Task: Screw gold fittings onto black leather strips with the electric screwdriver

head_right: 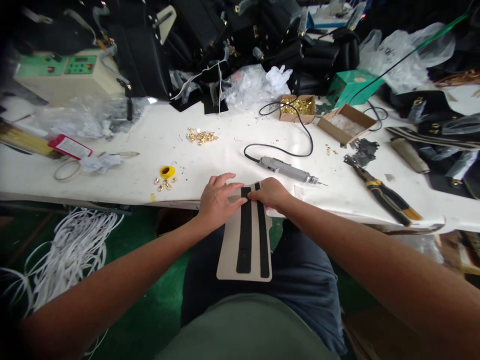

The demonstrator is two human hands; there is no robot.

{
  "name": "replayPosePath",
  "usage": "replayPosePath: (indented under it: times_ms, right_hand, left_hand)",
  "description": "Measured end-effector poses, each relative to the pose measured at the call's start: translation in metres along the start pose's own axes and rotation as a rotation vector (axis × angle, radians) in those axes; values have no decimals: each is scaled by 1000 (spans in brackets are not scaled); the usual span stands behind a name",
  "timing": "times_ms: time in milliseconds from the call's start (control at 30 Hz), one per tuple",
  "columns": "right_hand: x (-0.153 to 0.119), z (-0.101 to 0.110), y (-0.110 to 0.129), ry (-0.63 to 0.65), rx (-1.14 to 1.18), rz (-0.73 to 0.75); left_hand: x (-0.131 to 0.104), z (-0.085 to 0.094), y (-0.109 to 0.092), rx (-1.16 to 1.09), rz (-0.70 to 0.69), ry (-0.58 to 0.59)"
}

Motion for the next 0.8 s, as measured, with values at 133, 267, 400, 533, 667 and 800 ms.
replayPosePath:
  times_ms: [133, 267, 400, 533, 667, 800]
  right_hand:
    - [-5, -3, 6, 27, 13, 20]
    - [-6, -2, 10, 22, 28, 24]
    - [-2, -2, 9, 34, 54, 16]
    - [-1, -4, 10, 66, 76, 17]
    - [-8, 1, 13, 48, 68, 84]
    - [-28, 46, 8, -105, 35, 215]
  left_hand:
    - [-3, -6, -6, -9, -128, -10]
    - [2, -14, 3, -97, -105, -20]
    - [5, -14, 6, -97, -107, -34]
    - [6, -13, 7, -64, -121, -33]
    - [6, -12, 7, -68, -149, -64]
    - [5, -13, 10, -64, -160, -96]
Point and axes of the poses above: each hand's wrist, its own x-axis towards the middle knuckle, its own z-axis out of the back of the hand, y = z × x, the point moved 10 cm from there along x, towards the middle knuckle, and after that the axes turned 5 degrees about x, right-handed, at the moved point
